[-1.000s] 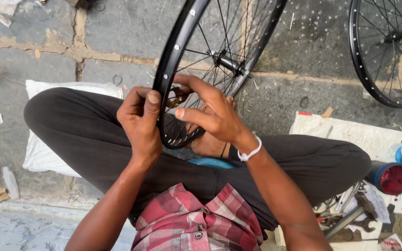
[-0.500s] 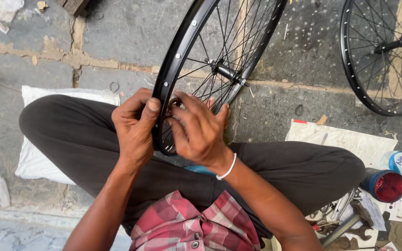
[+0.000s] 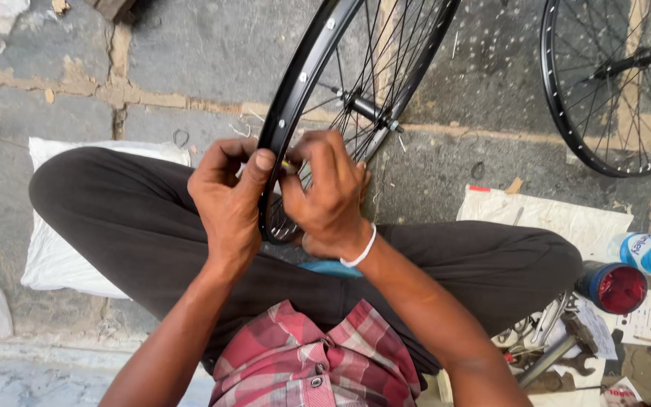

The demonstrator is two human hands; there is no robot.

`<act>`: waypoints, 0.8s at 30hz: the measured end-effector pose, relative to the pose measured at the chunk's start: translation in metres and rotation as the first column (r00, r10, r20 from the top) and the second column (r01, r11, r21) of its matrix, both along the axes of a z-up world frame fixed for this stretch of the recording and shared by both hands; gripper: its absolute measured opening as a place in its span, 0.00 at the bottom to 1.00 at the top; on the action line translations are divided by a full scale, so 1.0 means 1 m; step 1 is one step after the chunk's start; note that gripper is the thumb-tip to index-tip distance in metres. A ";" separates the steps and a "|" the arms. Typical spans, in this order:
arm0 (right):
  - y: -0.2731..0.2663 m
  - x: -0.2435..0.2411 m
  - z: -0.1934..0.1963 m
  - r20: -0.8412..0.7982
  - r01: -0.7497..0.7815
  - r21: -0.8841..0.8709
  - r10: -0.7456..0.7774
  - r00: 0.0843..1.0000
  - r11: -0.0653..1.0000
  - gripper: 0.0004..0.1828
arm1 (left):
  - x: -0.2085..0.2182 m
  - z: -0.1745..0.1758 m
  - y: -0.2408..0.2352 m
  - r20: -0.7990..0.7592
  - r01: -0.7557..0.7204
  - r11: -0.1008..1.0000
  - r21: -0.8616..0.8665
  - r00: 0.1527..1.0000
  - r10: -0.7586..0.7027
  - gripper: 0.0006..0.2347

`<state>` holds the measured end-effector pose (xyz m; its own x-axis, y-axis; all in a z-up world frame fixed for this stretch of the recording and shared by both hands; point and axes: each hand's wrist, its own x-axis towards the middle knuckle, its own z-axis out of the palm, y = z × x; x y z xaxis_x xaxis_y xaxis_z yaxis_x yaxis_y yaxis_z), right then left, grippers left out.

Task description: The person sits on the ground and uses a small tool to tighten the nipples on the spokes of a bicycle wheel. They rotate the wheel to access different spokes and continue the tightening process.

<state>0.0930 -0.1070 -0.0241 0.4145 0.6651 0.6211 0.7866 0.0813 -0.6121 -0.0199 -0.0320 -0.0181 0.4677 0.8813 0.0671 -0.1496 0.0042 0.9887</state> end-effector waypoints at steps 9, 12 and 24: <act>0.005 0.008 -0.017 -0.037 -0.047 0.028 0.048 0.998 0.998 0.13 | 0.009 0.006 0.000 -0.068 -0.099 0.994 -0.046 0.993 0.096 0.11; -0.004 -0.023 -0.008 0.056 0.093 0.033 -0.094 0.994 0.995 0.14 | 0.006 0.011 -0.005 -0.100 -0.154 0.987 -0.045 0.984 0.149 0.11; 0.015 0.028 0.003 -0.151 -0.234 -0.237 0.202 0.968 0.943 0.17 | 0.002 0.002 -0.001 0.014 -0.123 0.991 -0.061 0.992 0.124 0.10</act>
<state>0.1205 -0.0922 -0.0216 0.3040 0.8753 0.3761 0.6843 0.0740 -0.7254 -0.0176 -0.0334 -0.0161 0.3545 0.9348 0.0201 -0.1703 0.0434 0.9844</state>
